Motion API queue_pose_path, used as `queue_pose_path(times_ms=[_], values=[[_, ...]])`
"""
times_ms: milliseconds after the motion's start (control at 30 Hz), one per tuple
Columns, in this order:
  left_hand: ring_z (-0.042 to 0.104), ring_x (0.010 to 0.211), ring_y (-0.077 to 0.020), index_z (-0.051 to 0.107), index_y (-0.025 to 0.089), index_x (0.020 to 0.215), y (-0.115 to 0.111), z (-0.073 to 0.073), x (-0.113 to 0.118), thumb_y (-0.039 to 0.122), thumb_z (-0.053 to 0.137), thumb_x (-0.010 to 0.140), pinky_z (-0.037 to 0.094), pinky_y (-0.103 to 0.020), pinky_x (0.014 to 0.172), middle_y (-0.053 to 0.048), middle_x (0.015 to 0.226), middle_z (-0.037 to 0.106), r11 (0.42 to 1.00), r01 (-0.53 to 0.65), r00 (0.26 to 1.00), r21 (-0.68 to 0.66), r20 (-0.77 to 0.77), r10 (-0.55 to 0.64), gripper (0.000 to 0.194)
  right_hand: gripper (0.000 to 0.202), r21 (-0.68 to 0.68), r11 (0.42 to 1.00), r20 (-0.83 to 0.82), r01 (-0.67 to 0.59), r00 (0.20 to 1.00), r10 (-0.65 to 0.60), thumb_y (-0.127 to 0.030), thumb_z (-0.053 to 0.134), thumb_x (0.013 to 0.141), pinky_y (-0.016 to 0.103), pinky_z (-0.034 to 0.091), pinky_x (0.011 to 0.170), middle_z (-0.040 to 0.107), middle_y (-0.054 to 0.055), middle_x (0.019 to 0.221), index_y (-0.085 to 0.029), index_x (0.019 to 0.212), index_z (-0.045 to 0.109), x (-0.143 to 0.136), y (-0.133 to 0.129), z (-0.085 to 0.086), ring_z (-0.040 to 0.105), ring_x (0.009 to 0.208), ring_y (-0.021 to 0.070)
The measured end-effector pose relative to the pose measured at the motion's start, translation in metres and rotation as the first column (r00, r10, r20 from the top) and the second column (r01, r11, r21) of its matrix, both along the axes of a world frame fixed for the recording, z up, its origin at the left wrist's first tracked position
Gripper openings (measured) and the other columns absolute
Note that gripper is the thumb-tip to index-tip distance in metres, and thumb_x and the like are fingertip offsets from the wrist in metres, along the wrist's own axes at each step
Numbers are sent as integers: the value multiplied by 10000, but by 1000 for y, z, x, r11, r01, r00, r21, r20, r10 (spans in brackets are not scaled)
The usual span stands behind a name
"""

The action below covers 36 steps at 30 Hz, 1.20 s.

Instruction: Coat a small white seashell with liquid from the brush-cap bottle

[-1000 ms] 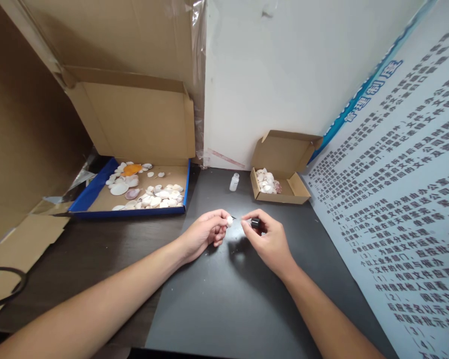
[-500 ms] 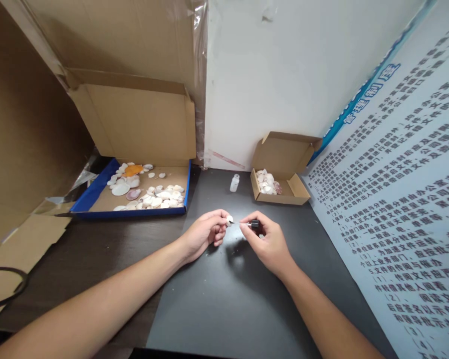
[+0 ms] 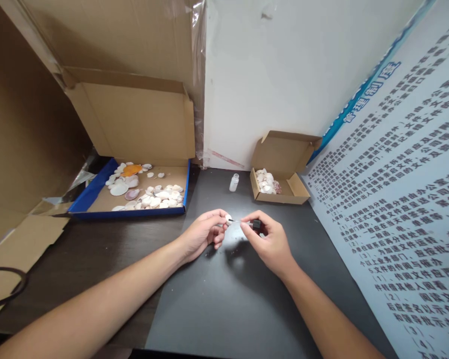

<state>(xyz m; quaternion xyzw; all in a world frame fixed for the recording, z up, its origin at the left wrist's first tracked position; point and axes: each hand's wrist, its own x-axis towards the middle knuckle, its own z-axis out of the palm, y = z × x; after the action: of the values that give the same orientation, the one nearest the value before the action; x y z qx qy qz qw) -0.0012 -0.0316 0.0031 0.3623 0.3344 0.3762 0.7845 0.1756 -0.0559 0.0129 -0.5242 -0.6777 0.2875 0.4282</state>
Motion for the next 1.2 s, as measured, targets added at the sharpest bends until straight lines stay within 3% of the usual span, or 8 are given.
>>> queue_pose_path(times_ms=[300, 433, 533, 700, 833, 967, 1100, 1200], values=[[409, 419, -36, 508, 174, 813, 0, 0, 1, 239, 614, 749, 344, -173, 384, 53, 672, 483, 1000, -16, 999, 15, -31, 16, 140, 167, -58, 998, -22, 7, 1000, -9, -331, 595, 823, 226, 365, 502, 512, -31, 575, -173, 794, 640, -1, 1, 0, 454, 515, 116], [407, 399, -31, 500, 171, 807, 0, 0, 2, 248, 607, 754, 357, -176, 369, 51, 693, 490, 999, -25, 998, 25, -48, 26, 142, 169, -57, 996, -10, 66, 998, -67, -331, 596, 819, 227, 350, 500, 494, -36, 554, -171, 781, 635, 0, 2, 0, 442, 508, 116], [418, 393, -33, 502, 175, 823, 0, -1, 1, 248, 595, 755, 355, -173, 358, 46, 710, 508, 1000, -15, 998, 25, -59, 16, 136, 188, -82, 997, -60, -10, 998, 5, -356, 593, 823, 224, 360, 494, 521, -27, 580, -174, 798, 635, 0, 2, -1, 455, 514, 118], [421, 401, -31, 499, 178, 818, 0, -1, 1, 260, 605, 751, 342, -167, 363, 42, 723, 519, 1000, -22, 998, 16, -59, 23, 149, 164, -53, 997, -3, 58, 998, -58, -332, 601, 810, 225, 351, 493, 470, -46, 531, -178, 760, 626, -1, 3, -2, 434, 494, 115], [423, 409, -34, 504, 176, 808, 0, -1, 1, 277, 606, 766, 335, -174, 370, 40, 719, 521, 999, -25, 998, 30, -51, 27, 149, 185, -93, 995, -87, -35, 996, 26, -356, 595, 818, 219, 353, 481, 483, -40, 549, -176, 789, 629, -1, 2, -2, 435, 497, 114], [415, 410, -31, 505, 175, 815, 0, -1, 1, 266, 592, 784, 338, -173, 376, 42, 725, 516, 999, -17, 998, 33, -61, 19, 129, 168, -80, 996, -67, 45, 996, -51, -336, 606, 810, 221, 348, 486, 478, -41, 540, -173, 781, 632, -1, 3, -2, 431, 494, 113], [415, 413, -32, 504, 172, 819, 0, 0, 0, 266, 575, 808, 347, -171, 375, 38, 726, 518, 999, -10, 997, 34, -70, 13, 119, 200, -106, 993, -145, -59, 988, 43, -373, 596, 824, 222, 357, 489, 511, -27, 589, -178, 802, 634, 1, 4, -1, 446, 523, 119], [413, 410, -31, 507, 167, 825, 0, 1, 0, 260, 579, 809, 356, -172, 374, 33, 737, 529, 999, 4, 997, 34, -71, -1, 119, 180, -94, 995, -97, -17, 995, 7, -356, 604, 823, 221, 348, 489, 494, -38, 566, -180, 806, 638, 2, 4, -2, 437, 509, 115]])
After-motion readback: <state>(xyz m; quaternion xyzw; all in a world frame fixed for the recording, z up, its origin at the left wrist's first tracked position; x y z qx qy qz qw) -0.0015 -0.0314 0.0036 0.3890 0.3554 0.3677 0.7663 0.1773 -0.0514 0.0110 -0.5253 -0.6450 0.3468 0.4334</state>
